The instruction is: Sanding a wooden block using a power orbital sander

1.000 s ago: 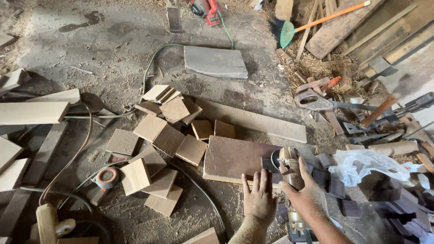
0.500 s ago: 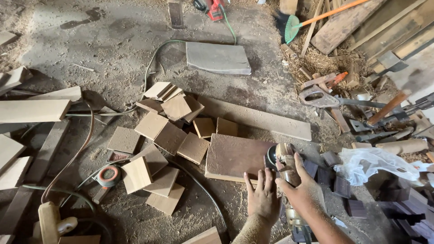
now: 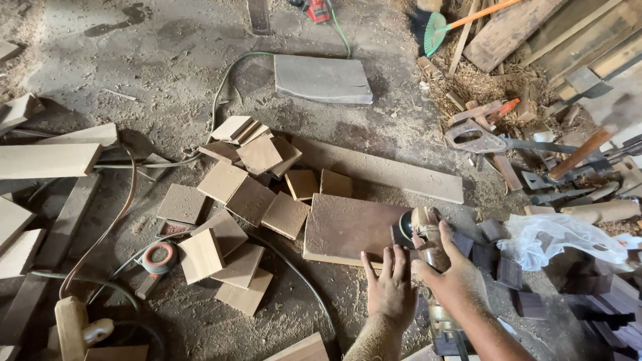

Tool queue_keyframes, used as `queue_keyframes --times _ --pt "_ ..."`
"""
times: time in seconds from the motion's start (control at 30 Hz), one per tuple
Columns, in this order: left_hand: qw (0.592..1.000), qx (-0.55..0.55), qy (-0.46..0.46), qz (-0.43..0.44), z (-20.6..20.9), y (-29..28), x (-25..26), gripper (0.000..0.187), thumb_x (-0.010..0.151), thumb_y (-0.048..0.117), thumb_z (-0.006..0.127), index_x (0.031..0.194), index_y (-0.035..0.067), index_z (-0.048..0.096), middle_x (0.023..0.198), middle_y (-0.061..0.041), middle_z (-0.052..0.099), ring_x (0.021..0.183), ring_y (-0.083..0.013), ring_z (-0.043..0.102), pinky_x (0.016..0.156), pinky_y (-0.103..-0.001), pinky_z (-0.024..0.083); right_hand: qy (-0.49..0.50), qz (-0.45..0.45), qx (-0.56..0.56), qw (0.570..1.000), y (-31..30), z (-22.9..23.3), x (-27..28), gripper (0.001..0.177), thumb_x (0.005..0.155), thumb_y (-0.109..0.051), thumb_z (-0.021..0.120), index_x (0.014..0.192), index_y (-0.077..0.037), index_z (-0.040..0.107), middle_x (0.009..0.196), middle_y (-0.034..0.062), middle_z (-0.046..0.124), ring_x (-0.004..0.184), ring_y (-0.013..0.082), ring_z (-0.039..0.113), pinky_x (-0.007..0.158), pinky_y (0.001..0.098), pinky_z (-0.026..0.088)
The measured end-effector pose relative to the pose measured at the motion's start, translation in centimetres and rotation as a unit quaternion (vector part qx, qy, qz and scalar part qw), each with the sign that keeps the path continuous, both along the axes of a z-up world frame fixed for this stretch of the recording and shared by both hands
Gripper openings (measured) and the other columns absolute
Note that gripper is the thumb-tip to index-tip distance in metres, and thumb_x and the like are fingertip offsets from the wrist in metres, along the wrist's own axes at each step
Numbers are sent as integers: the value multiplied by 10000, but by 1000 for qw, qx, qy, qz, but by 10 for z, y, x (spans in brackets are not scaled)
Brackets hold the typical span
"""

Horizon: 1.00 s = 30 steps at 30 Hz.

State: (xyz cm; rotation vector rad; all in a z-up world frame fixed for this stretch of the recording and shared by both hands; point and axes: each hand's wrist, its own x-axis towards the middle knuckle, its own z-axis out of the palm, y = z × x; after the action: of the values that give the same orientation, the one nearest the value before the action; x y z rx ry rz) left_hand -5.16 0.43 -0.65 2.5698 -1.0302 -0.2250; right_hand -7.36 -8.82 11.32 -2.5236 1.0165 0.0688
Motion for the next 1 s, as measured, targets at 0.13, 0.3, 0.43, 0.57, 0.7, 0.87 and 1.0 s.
queue_keyframes --times 0.13,0.3,0.43,0.57,0.7,0.87,1.0 --pt "1000 -28 -5 9 -2 -1 1 601 1007 390 480 1536 120 388 1637 -266 220 1518 -424 182 1122 -886 -38 67 -16 0 998 10 18 8 1041 800 -442 700 1672 -339 139 1135 64 776 727 146 755 520 239 591" --pt "1000 -4 -22 -2 -2 -1 0 689 962 367 499 1584 141 309 1637 -256 230 1517 -427 182 1122 -892 -19 21 12 32 999 21 11 10 1013 772 -390 712 1644 -308 205 1326 101 690 954 218 776 691 305 651" --pt "1000 -13 -27 3 1 0 1 686 970 352 505 1586 123 306 1615 -262 270 1504 -430 210 1112 -899 11 99 -12 25 995 31 37 17 1015 835 -463 655 1664 -384 75 1225 79 743 794 186 775 561 275 621" --pt "1000 -18 -13 3 2 0 1 654 1014 443 456 1564 108 340 1624 -260 229 1507 -422 205 1113 -896 1 63 -24 17 998 12 19 9 1055 798 -424 719 1675 -351 138 1138 100 776 724 175 754 505 249 588" --pt "1000 2 -12 5 2 -1 2 658 995 427 476 1558 113 342 1645 -255 196 1519 -416 179 1129 -883 -9 23 -20 21 999 14 25 8 1032 765 -346 715 1662 -305 206 1092 90 784 699 175 736 523 261 576" --pt "1000 6 -29 3 1 0 0 776 974 465 495 1604 103 223 1637 -258 217 1512 -416 181 1131 -878 11 67 11 32 997 24 20 10 1025 801 -468 660 1653 -364 100 1242 108 727 765 188 767 523 259 600" --pt "1000 13 -18 -5 1 0 1 742 960 405 498 1603 133 247 1653 -256 190 1527 -415 148 1123 -890 -25 30 12 43 999 29 31 13 1003 782 -390 691 1649 -293 195 1212 98 746 818 197 770 611 284 611"
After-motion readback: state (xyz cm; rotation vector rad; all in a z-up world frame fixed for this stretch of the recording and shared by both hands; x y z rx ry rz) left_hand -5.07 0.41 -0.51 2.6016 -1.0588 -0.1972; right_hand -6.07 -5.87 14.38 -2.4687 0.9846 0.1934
